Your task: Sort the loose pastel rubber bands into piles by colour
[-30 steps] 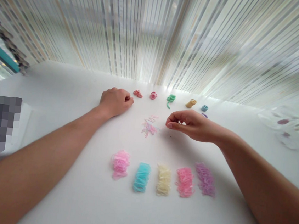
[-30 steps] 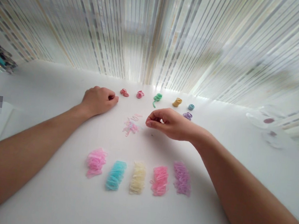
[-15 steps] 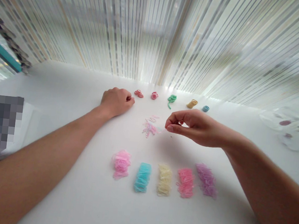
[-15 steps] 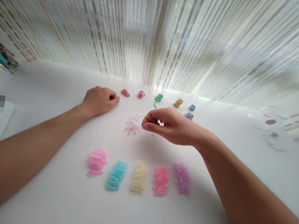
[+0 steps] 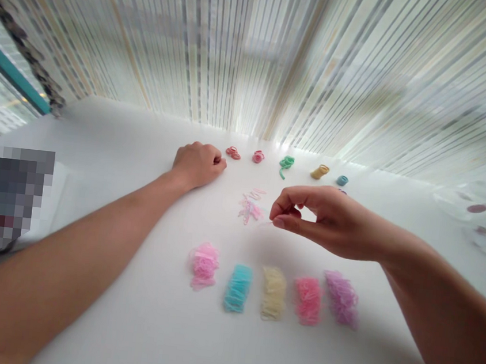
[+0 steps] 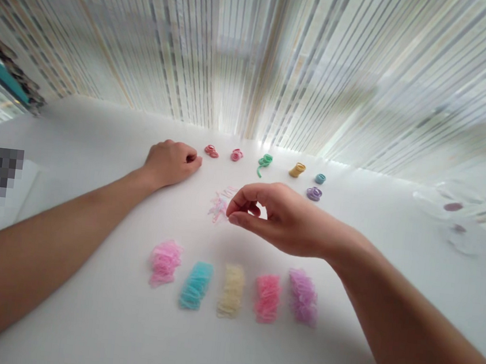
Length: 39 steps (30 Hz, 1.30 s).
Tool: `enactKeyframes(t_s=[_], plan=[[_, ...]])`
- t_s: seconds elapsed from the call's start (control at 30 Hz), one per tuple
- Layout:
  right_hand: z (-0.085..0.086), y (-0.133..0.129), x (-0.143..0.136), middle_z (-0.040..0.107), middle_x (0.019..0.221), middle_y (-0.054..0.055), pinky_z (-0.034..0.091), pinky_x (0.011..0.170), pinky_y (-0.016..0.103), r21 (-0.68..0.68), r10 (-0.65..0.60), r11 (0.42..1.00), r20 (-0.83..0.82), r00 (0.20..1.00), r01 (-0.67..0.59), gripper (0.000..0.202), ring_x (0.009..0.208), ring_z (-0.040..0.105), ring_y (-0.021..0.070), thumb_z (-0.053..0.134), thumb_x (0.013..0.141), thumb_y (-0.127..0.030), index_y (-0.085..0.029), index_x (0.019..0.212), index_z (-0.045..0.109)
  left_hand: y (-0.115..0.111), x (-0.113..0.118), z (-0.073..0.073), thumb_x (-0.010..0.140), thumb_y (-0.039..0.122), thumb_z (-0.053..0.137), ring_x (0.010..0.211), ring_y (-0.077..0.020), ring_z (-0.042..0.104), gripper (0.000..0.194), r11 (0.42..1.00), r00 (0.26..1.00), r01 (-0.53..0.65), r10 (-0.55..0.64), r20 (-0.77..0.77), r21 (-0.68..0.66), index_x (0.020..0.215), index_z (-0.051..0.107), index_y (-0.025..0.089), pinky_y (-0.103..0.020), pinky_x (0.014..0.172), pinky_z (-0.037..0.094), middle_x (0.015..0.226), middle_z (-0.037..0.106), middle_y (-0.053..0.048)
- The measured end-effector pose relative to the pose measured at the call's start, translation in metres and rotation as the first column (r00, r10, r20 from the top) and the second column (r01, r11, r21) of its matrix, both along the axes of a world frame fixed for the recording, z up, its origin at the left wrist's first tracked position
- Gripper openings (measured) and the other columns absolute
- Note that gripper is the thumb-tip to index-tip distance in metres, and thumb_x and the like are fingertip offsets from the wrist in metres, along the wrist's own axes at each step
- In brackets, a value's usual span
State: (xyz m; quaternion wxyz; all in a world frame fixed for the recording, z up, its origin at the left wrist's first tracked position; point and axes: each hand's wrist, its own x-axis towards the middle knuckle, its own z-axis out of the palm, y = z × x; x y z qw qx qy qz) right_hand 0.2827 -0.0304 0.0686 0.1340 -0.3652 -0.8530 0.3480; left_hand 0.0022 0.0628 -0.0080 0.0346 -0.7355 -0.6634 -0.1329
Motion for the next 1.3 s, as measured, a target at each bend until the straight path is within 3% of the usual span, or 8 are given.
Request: enactKeyframes(t_s=[0.17,0.4,0.57,0.7,0.9,1.3], plan=[[0.002,-0.018,-0.011,0.073,0.083,0.003,0.047,0.063,0.033,0.071,0.004,0.997,0.004,1.000,-0.005,0.023,0.073,0.061,0.0187,0.065,0.100,-0.044,-0.026,0.087,0.072,-0.001,0.001,-0.001,0.094,0.043,0.052,0.090,-0.0328,0.071,0.035,1.000,0.999,0.010,-0.010,0.032,-0.001,0.076,0.075,0.022,-0.044,0.083,0.051,0.087,0.077,-0.013],[0.000,-0.051,-0.036,0.075,0.084,0.008,0.050,0.067,0.040,0.304,0.073,0.950,-0.017,0.997,-0.064,0.020,0.070,0.064,0.0226,0.060,0.104,-0.037,-0.028,0.090,0.071,-0.007,0.007,0.002,0.094,0.039,0.054,0.094,-0.0298,0.070,0.033,1.000,0.998,-0.002,0.004,0.069,-0.023,0.091,0.081,0.020,-0.042,0.088,0.051,0.095,0.078,-0.014],[-0.013,-0.073,-0.055,0.072,0.084,0.002,0.047,0.073,0.033,0.428,0.107,0.899,-0.013,0.994,-0.091,0.017,0.072,0.065,0.0166,0.058,0.102,-0.012,-0.022,0.093,0.068,-0.009,0.007,0.002,0.094,0.037,0.054,0.095,-0.0279,0.069,0.033,1.000,0.997,0.013,-0.012,0.074,-0.016,0.094,0.082,0.019,-0.040,0.088,0.050,0.097,0.078,-0.014],[-0.029,-0.086,-0.065,0.069,0.082,0.001,0.043,0.076,0.033,0.456,0.134,0.882,0.000,0.991,-0.119,0.018,0.072,0.062,0.0154,0.057,0.103,-0.009,-0.018,0.092,0.067,-0.009,0.008,0.002,0.094,0.038,0.055,0.095,-0.0280,0.069,0.033,1.000,0.996,0.025,-0.024,0.091,-0.010,0.093,0.081,0.019,-0.041,0.088,0.050,0.099,0.077,-0.014],[-0.042,-0.093,-0.072,0.066,0.080,0.002,0.038,0.076,0.034,0.524,0.133,0.843,0.017,0.991,-0.122,0.022,0.072,0.058,0.0170,0.054,0.106,-0.010,-0.016,0.090,0.068,-0.010,0.008,0.003,0.094,0.036,0.055,0.097,-0.0292,0.070,0.033,0.999,0.994,0.031,-0.029,0.108,-0.015,0.093,0.081,0.017,-0.041,0.087,0.049,0.101,0.076,-0.015],[-0.051,-0.097,-0.075,0.061,0.076,0.002,0.035,0.075,0.035,0.598,0.145,0.786,0.066,0.987,-0.155,0.022,0.068,0.051,0.0184,0.056,0.103,-0.005,-0.014,0.089,0.071,-0.012,0.010,0.005,0.095,0.036,0.055,0.099,-0.0276,0.069,0.032,0.999,0.993,0.019,-0.014,0.117,-0.036,0.094,0.080,0.017,-0.040,0.090,0.048,0.103,0.076,-0.014]])
